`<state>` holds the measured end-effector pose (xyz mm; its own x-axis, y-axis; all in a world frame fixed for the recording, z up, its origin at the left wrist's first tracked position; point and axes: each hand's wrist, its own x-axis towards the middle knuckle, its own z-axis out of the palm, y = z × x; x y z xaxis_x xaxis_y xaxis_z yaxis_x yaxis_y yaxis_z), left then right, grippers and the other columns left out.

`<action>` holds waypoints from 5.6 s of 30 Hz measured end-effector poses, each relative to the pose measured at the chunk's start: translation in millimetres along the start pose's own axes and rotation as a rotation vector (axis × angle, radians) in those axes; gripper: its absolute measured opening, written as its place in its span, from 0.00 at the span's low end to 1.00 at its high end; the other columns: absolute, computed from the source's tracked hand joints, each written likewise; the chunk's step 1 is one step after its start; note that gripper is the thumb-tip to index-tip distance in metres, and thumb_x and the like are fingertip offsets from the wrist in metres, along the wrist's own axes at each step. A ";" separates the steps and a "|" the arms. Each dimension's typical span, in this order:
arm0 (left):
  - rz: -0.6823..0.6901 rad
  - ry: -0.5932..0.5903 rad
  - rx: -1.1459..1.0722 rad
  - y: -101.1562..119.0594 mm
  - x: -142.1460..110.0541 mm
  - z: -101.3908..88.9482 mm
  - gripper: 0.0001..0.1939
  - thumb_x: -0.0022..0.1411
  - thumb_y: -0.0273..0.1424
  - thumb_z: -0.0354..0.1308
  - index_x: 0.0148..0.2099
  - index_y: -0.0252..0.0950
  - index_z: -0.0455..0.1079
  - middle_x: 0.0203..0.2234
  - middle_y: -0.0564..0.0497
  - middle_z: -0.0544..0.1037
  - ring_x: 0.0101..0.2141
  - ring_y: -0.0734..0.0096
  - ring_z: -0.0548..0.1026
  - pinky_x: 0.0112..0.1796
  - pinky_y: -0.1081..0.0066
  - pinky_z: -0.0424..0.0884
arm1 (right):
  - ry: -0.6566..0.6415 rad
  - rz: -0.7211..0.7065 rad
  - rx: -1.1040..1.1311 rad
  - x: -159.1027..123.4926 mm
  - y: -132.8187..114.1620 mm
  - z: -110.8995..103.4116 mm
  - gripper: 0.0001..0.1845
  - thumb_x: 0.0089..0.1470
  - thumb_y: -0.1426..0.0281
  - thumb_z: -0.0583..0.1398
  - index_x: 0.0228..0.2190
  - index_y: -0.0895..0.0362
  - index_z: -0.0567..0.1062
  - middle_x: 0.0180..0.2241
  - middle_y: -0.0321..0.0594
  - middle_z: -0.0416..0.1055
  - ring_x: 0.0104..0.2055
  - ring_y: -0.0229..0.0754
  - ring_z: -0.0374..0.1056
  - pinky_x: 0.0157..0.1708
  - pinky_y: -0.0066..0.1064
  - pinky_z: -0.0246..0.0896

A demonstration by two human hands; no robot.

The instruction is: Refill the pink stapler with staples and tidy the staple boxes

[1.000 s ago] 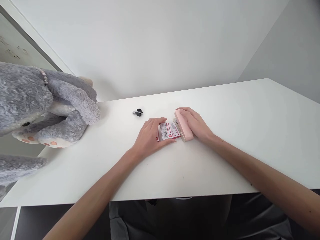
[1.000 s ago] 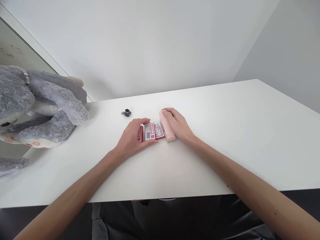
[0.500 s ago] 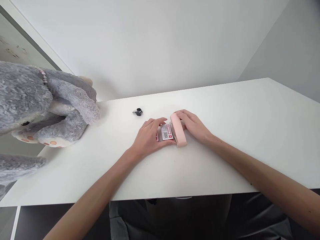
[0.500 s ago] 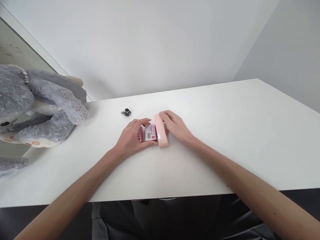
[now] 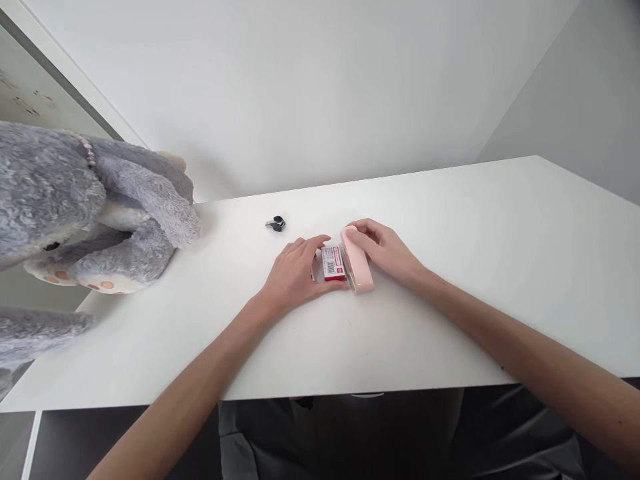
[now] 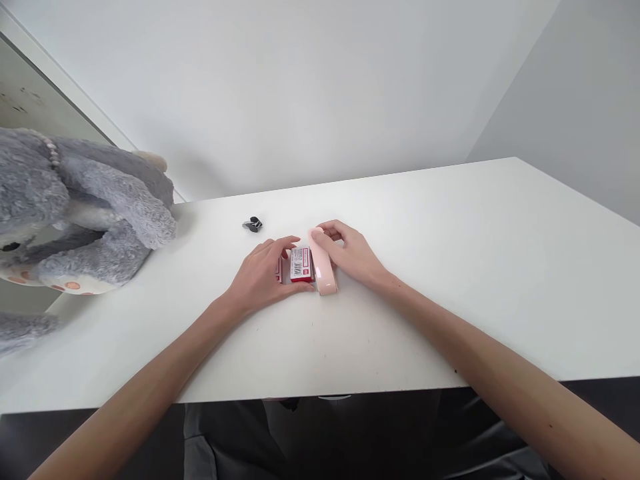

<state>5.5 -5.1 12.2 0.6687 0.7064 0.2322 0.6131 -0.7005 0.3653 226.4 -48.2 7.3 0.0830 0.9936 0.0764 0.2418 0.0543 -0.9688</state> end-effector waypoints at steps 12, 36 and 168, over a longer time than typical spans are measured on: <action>0.059 0.063 -0.068 -2.3 -2.9 -1.8 0.49 0.53 0.58 0.71 0.67 0.45 0.55 0.56 0.45 0.75 0.41 0.60 0.78 0.40 0.60 0.74 | -0.028 0.065 0.068 1.2 0.6 -0.1 0.23 0.62 0.44 0.61 0.40 0.52 0.76 0.38 0.39 0.77 0.31 0.40 0.69 0.30 0.34 0.68; 0.414 0.413 -0.340 0.2 1.5 16.8 0.13 0.75 0.30 0.49 0.58 0.45 0.55 0.54 0.43 0.62 0.55 0.61 0.66 0.48 0.55 0.78 | -0.024 0.060 0.028 3.5 1.7 -0.2 0.21 0.65 0.46 0.60 0.39 0.52 0.76 0.35 0.36 0.75 0.32 0.41 0.69 0.32 0.33 0.66; -0.078 0.080 -0.387 -2.2 1.1 -0.8 0.33 0.60 0.43 0.71 0.63 0.43 0.64 0.59 0.46 0.76 0.59 0.55 0.73 0.60 0.54 0.70 | -0.051 0.088 0.097 3.1 0.0 -3.4 0.22 0.64 0.45 0.60 0.39 0.52 0.75 0.37 0.38 0.78 0.31 0.40 0.70 0.32 0.33 0.68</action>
<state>4.5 -2.7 12.3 0.5821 0.7722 0.2547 0.4464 -0.5653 0.6937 229.9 -45.4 8.3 0.0498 0.9986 -0.0196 0.1410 -0.0264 -0.9897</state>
